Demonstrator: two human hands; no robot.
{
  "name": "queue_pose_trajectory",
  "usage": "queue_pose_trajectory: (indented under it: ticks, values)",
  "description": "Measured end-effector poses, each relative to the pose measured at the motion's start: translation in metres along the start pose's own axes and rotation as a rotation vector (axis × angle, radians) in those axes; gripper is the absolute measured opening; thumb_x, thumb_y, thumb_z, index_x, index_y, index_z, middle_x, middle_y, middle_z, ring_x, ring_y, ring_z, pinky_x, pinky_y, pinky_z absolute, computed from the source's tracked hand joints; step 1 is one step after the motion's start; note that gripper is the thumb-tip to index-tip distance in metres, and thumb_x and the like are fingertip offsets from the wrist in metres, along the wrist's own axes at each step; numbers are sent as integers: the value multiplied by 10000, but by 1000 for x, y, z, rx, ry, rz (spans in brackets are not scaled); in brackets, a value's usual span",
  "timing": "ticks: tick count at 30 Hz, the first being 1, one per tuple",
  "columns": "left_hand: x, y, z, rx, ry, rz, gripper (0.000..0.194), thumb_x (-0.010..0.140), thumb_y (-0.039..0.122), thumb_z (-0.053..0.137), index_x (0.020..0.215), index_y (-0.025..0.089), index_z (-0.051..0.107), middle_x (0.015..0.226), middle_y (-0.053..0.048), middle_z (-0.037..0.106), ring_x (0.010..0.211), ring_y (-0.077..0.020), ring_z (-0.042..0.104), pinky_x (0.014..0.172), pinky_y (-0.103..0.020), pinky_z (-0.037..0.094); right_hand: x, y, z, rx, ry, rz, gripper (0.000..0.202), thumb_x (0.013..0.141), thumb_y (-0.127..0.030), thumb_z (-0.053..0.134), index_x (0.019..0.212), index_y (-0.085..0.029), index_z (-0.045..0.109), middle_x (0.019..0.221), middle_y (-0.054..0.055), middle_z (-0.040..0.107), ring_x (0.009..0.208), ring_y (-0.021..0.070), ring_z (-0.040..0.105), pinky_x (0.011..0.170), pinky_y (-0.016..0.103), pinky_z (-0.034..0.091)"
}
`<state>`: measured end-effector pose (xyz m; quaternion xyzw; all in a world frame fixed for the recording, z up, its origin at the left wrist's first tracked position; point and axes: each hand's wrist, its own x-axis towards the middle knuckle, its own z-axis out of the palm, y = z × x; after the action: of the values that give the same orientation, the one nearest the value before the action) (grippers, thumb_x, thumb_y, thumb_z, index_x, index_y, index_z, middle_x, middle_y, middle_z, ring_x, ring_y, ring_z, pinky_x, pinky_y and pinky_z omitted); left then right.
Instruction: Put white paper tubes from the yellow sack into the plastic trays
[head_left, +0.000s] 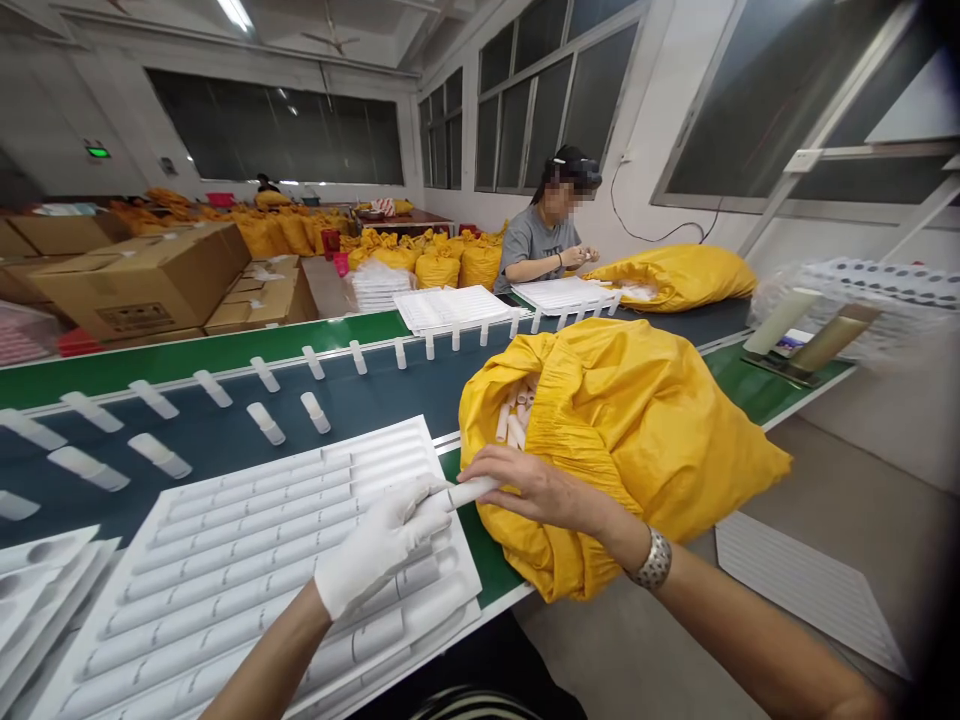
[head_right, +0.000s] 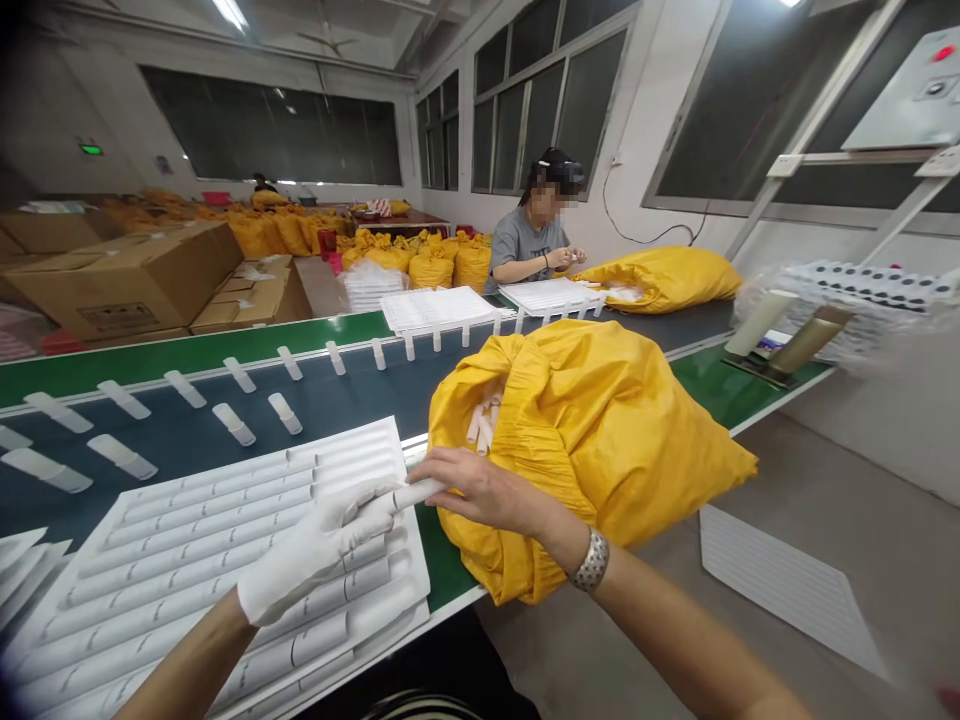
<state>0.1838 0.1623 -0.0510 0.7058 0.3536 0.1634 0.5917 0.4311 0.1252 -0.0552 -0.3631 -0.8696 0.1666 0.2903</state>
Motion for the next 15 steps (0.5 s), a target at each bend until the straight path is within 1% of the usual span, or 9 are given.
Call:
queue_pose_trajectory:
  ticks: [3,5,8,10,12,14,15]
  values:
    - [-3,-2,5,-2,-5,17,376,929,476,589,1209,228,628,1030,-47,656,936,-224,650,830,-345,578,-1,-3,-1,-17,44,2,228,1024,-345,575,1126,-148,625,1055,107,667,981,220,630,866,344,509]
    - [-5,-4,11,51,31,46,333,931,449,579,1175,230,633,1035,-49,659,978,-236,649,871,-358,574,-1,-8,-1,-1,24,30,255,1019,-382,581,1086,-144,643,1015,98,690,929,211,650,820,321,511]
    - [-9,-5,20,140,86,113,259,934,405,552,1100,233,652,1043,-50,664,1051,-252,637,942,-375,552,-1,-15,2,83,-47,133,302,1031,-429,548,1141,-160,631,946,53,705,826,170,658,728,266,503]
    - [-13,-6,21,123,79,111,254,934,394,538,1087,227,653,1063,-53,669,1056,-255,641,924,-370,561,-2,-18,2,125,-82,177,381,992,-480,602,1224,-179,583,977,37,695,831,162,649,726,254,501]
    - [-16,-5,18,75,57,65,286,939,409,533,1124,221,644,1083,-55,679,1041,-255,653,869,-355,580,-4,-20,1,105,-94,154,447,949,-503,658,1248,-188,553,1050,49,671,890,174,634,771,269,499]
    - [-20,-6,14,68,28,30,325,948,438,532,1165,220,639,1087,-54,691,1033,-256,660,835,-342,586,-6,-20,1,40,-95,78,363,983,-475,618,1185,-177,575,1063,71,650,927,190,613,812,296,491]
    - [-22,-6,12,89,21,29,336,953,446,531,1179,223,641,1096,-52,696,1040,-257,659,842,-341,582,-8,-20,1,13,-91,43,313,1018,-453,564,1145,-168,586,1025,75,644,915,194,605,814,304,488]
